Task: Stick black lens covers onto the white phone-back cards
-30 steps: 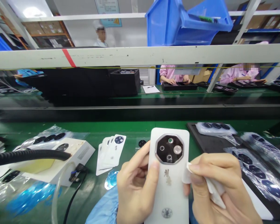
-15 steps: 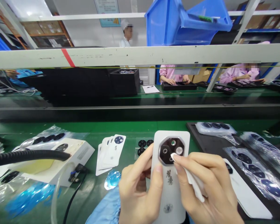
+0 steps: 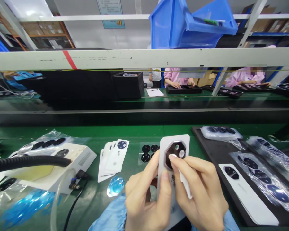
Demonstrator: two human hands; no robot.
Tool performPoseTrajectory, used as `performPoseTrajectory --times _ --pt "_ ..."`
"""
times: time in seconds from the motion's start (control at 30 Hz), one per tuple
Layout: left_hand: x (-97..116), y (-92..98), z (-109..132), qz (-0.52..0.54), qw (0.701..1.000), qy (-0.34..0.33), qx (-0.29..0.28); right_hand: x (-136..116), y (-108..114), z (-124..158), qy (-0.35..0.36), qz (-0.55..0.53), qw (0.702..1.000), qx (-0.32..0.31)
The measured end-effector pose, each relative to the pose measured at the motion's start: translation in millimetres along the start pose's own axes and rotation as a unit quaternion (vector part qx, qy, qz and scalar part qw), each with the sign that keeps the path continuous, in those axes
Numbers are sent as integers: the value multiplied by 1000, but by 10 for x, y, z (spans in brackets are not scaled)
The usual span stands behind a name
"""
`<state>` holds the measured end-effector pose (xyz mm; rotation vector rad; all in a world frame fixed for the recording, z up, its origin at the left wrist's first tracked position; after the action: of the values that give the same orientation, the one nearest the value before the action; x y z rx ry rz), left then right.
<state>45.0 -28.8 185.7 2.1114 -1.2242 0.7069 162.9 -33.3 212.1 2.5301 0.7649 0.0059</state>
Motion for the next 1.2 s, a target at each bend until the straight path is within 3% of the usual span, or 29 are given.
performPoseTrajectory --times 0.2,0.63,0.7,0.83,1.0,1.13,1.2 --pt "2 10 18 -15 999 -29 9 6 -14 22 0 -10 1000 7" --pt "21 23 5 48 998 15 33 14 54 -59 -30 -27 999 22" --pt "27 50 -53 76 997 30 11 58 116 -69 -44 -84 995 41" --pt "36 80 -203 147 984 45 -92 165 241 -64 -40 -159 984 72" --pt "49 46 -254 227 961 117 -108 179 301 -54 -23 -145 989 16" --pt "79 -2 -208 274 937 209 -58 149 340 -21 -100 -161 979 76" --pt "93 -15 -196 281 930 233 -44 117 348 -20 -95 -134 985 56"
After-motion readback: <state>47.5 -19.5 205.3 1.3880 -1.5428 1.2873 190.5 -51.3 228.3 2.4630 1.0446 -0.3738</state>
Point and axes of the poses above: each hand's wrist, its own z-axis away from the middle knuckle, its own y-axis out of the back of the hand, x = y × z, the point moved 3 cm from there along -z, towards the middle knuckle, and after that the axes turned 7 degrees about -x, right-handed, at the moved point
